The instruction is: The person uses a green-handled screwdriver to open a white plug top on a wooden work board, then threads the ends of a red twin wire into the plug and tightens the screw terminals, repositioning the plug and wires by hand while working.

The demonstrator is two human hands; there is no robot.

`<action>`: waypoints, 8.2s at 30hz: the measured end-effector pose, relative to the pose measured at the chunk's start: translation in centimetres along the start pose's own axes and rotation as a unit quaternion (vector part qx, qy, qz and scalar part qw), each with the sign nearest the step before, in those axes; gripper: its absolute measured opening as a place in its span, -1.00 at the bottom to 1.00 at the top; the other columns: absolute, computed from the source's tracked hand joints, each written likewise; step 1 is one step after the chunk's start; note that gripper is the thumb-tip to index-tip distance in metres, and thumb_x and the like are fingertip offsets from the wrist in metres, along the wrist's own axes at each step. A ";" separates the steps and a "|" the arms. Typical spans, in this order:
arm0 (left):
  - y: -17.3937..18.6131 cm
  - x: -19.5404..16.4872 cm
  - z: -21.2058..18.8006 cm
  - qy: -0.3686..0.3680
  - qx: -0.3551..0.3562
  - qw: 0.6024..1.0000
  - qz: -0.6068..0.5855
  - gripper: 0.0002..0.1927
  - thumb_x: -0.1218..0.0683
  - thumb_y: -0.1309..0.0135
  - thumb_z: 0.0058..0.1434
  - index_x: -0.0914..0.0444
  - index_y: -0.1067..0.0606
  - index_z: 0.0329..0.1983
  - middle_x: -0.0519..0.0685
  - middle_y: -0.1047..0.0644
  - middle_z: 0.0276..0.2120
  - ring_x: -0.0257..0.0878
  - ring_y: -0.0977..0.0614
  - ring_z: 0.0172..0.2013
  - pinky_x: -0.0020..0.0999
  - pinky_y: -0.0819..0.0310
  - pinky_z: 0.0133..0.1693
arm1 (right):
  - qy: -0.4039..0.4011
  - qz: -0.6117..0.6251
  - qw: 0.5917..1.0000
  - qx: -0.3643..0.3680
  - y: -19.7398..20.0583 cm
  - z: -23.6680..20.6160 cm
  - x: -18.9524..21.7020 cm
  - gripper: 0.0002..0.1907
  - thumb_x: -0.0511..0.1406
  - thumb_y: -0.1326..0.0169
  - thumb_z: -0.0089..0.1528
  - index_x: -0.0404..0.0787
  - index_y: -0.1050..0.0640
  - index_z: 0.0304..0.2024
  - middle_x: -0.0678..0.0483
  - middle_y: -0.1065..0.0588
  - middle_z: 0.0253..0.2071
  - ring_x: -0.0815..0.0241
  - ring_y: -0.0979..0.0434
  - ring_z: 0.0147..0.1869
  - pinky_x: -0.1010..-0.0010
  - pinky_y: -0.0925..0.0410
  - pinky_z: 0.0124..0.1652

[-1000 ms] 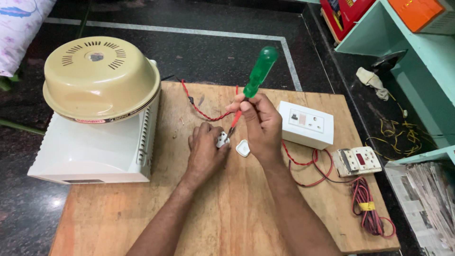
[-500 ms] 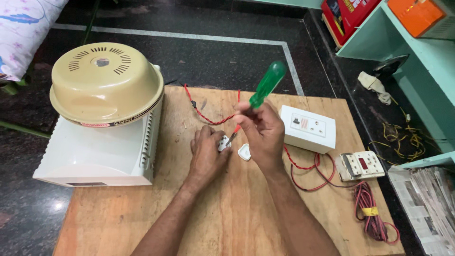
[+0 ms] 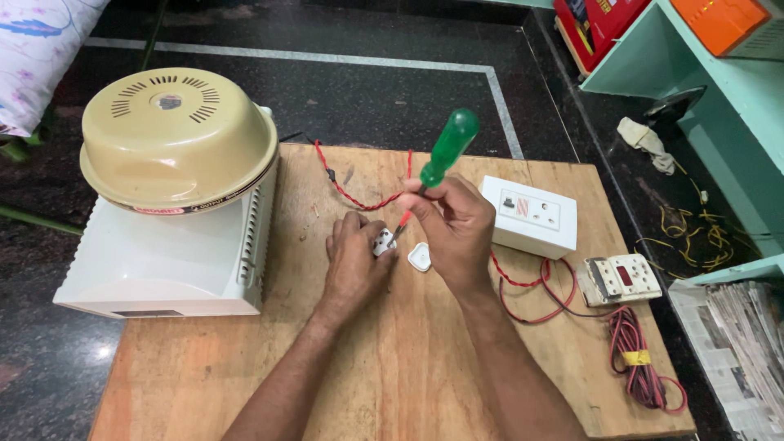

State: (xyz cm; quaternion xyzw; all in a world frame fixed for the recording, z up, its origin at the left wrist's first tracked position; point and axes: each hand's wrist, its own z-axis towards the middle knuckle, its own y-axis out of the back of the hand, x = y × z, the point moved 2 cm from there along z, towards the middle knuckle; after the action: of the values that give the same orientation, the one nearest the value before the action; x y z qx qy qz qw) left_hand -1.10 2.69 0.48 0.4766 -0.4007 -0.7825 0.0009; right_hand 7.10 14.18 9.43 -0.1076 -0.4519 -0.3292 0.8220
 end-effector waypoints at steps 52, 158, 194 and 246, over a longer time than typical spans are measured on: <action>0.4 0.1 0.0 -0.015 0.015 1.000 -0.008 -0.56 0.15 -0.29 0.02 0.30 -0.57 0.01 0.08 -0.43 -0.11 0.02 -0.41 0.00 -0.04 -0.27 0.05 | -0.035 -0.043 0.997 0.054 0.9 -0.1 -1.1 -0.75 -0.45 0.04 0.42 -0.36 -0.47 0.15 0.00 -0.64 0.06 0.32 -0.63 0.18 0.50 -0.45 0.17; 0.0 0.6 0.1 -0.012 0.019 1.000 -0.013 -0.54 0.13 -0.32 -0.01 0.28 -0.56 0.00 0.07 -0.44 -0.07 0.03 -0.43 0.04 -0.04 -0.26 0.10 | -0.037 0.034 0.998 0.039 3.3 3.6 3.9 -0.67 -0.39 0.02 0.51 -0.28 -0.34 0.32 0.12 -0.47 -0.19 0.39 -0.48 -0.16 0.54 -0.43 -0.15; 0.6 0.4 0.0 -0.014 0.020 0.999 -0.023 -0.53 0.13 -0.33 -0.01 0.29 -0.55 0.00 0.05 -0.44 -0.10 0.00 -0.43 0.01 -0.04 -0.25 0.09 | -0.001 -0.008 1.000 0.007 -1.1 3.9 1.1 -0.71 -0.50 -0.24 0.34 -0.33 -0.48 0.08 0.20 -0.43 -0.33 0.50 -0.36 -0.25 0.65 -0.31 -0.23; 1.0 0.1 -0.2 0.013 0.007 1.000 -0.017 -0.53 0.12 -0.33 -0.03 0.33 -0.59 -0.01 0.08 -0.44 -0.14 0.00 -0.43 -0.01 -0.09 -0.28 0.09 | -0.005 0.035 0.996 0.088 -1.3 2.3 -2.2 -0.81 -0.50 -0.14 0.36 -0.38 -0.56 0.04 0.03 -0.59 -0.16 0.33 -0.59 -0.04 0.49 -0.48 -0.02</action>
State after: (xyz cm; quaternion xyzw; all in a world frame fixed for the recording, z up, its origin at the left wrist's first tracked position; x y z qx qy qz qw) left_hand -1.39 1.87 0.94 0.4930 -0.3985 -0.7733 -0.0106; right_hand 3.92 15.28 8.79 -0.0527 -0.4794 -0.2590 0.8369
